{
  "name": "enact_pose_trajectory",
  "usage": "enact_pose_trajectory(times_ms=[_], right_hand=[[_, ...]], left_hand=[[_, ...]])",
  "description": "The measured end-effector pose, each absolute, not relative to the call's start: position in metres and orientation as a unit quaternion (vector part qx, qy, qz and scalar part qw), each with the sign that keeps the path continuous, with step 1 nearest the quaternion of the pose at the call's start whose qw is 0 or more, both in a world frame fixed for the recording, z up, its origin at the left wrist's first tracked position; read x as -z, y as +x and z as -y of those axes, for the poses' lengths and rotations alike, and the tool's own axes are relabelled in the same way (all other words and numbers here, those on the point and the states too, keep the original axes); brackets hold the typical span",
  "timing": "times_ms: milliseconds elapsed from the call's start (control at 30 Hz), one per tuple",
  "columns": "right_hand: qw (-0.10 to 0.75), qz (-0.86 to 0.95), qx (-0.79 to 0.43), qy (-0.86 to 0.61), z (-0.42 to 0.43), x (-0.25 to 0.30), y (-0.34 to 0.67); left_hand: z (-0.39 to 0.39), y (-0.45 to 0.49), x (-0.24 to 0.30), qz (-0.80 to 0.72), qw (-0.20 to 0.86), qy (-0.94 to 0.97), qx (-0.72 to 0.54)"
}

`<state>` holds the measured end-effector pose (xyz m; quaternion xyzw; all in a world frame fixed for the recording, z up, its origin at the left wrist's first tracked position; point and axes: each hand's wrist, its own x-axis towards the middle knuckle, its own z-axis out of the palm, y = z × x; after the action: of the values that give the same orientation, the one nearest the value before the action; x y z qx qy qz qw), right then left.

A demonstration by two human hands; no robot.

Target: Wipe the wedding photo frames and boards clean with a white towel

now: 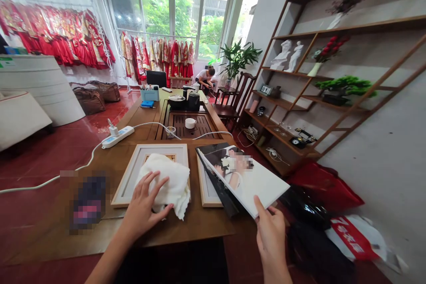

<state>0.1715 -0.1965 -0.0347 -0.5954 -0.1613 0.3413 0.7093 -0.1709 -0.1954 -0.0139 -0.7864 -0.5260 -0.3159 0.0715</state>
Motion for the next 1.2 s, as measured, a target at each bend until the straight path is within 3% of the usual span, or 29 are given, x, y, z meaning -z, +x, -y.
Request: enact_pose_trajectory(times_ms=[333, 533, 1200], right_hand=[[0.656, 0.190, -0.427, -0.592, 0.214, 0.036, 0.191], [0.616, 0.236, -0.410, -0.630, 0.221, 0.038, 0.194], [0.604, 0.238, -0.419, -0.635, 0.218, 0.046, 0.192]], left_hand=[[0.196, -0.163, 0.017, 0.518, 0.062, -0.793, 0.314], [0.196, -0.164, 0.020, 0.521, 0.044, -0.793, 0.312], [0.195, -0.165, 0.033, 0.514, 0.019, -0.802, 0.302]])
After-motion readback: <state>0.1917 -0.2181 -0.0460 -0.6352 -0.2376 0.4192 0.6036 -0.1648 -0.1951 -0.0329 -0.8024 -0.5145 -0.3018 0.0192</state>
